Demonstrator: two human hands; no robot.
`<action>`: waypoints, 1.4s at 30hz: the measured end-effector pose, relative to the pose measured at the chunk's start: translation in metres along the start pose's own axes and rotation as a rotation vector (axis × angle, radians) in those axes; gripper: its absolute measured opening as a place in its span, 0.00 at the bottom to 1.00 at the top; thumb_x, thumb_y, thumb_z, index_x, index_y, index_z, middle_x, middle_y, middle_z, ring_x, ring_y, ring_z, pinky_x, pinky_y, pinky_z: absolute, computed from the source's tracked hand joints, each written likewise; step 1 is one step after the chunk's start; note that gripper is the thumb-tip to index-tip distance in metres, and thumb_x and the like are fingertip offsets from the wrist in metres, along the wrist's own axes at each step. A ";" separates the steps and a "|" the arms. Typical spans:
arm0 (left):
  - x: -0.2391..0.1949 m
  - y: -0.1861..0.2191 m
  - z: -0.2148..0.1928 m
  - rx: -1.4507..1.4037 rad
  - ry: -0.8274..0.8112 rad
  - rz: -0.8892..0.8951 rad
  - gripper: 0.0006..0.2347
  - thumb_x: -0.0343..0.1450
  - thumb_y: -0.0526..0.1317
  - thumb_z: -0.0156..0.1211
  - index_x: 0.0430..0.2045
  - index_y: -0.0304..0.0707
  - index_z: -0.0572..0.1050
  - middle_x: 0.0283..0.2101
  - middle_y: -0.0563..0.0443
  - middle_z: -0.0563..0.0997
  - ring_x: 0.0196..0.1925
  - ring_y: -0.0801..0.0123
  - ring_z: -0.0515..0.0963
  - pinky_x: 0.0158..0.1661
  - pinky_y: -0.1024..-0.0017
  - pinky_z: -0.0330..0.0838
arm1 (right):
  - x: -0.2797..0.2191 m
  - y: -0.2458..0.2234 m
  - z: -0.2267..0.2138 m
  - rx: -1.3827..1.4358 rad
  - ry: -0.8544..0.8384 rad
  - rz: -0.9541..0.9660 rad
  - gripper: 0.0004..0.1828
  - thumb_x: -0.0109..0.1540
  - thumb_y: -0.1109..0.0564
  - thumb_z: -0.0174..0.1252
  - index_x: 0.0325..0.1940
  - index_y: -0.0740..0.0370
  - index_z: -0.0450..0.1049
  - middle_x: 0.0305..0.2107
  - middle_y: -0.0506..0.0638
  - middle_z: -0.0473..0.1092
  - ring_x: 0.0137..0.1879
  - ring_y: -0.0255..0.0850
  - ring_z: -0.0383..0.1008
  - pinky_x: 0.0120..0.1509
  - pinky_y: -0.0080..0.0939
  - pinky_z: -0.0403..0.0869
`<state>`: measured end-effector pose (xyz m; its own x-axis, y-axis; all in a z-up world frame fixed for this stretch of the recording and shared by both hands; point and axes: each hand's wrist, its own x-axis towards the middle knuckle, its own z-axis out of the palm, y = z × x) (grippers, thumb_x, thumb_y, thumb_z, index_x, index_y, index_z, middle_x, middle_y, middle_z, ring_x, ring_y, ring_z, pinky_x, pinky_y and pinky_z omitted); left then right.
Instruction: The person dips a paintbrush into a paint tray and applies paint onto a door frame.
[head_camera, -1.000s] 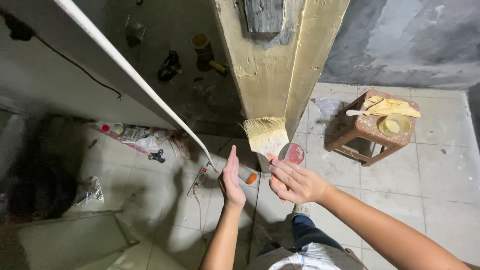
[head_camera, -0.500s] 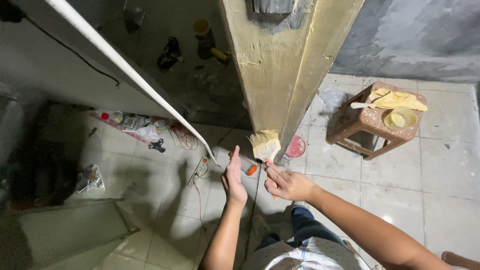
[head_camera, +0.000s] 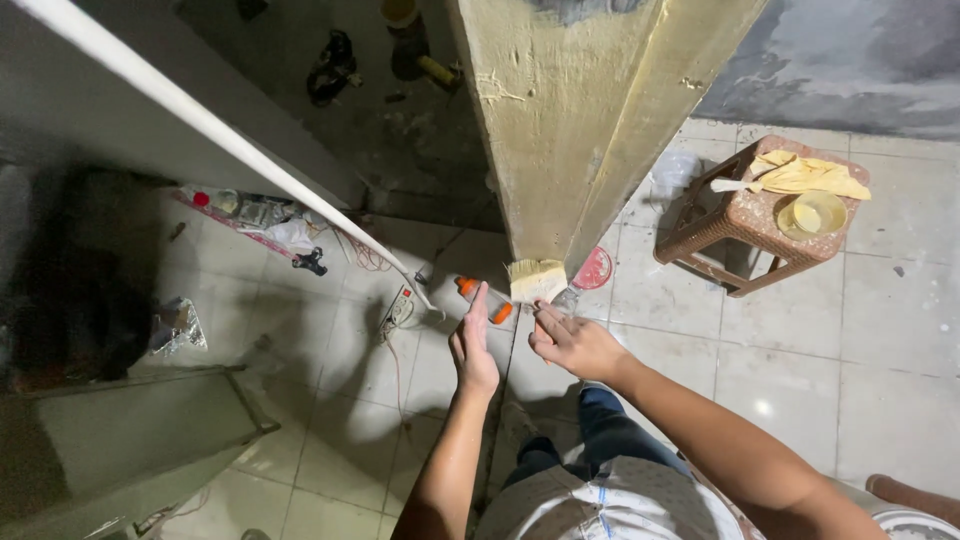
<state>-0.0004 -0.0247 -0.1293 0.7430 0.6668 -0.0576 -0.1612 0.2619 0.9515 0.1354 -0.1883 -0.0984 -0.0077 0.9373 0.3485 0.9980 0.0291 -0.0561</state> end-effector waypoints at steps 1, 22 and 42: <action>0.000 -0.001 -0.001 -0.001 -0.002 -0.004 0.27 0.81 0.48 0.31 0.67 0.19 0.61 0.74 0.34 0.61 0.79 0.53 0.56 0.75 0.59 0.46 | 0.005 0.001 -0.012 0.001 -0.003 0.003 0.12 0.54 0.58 0.57 0.41 0.57 0.67 0.58 0.70 0.70 0.59 0.53 0.76 0.42 0.44 0.81; -0.004 -0.015 -0.012 -0.013 -0.004 -0.037 0.26 0.81 0.47 0.33 0.67 0.19 0.61 0.74 0.32 0.61 0.79 0.52 0.56 0.74 0.60 0.46 | -0.008 -0.002 -0.036 -0.040 0.339 -0.052 0.14 0.55 0.64 0.63 0.44 0.60 0.74 0.55 0.75 0.70 0.54 0.59 0.79 0.41 0.40 0.80; -0.029 -0.039 -0.022 -0.002 0.054 -0.101 0.29 0.81 0.51 0.34 0.67 0.19 0.60 0.74 0.32 0.60 0.79 0.52 0.54 0.75 0.58 0.43 | -0.008 0.000 0.112 0.154 -0.047 0.151 0.13 0.59 0.60 0.56 0.48 0.57 0.66 0.57 0.72 0.68 0.60 0.59 0.77 0.47 0.49 0.81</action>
<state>-0.0305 -0.0390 -0.1718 0.7194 0.6736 -0.1691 -0.0888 0.3307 0.9395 0.1285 -0.1565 -0.2063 0.1350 0.9500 0.2817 0.9667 -0.0638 -0.2480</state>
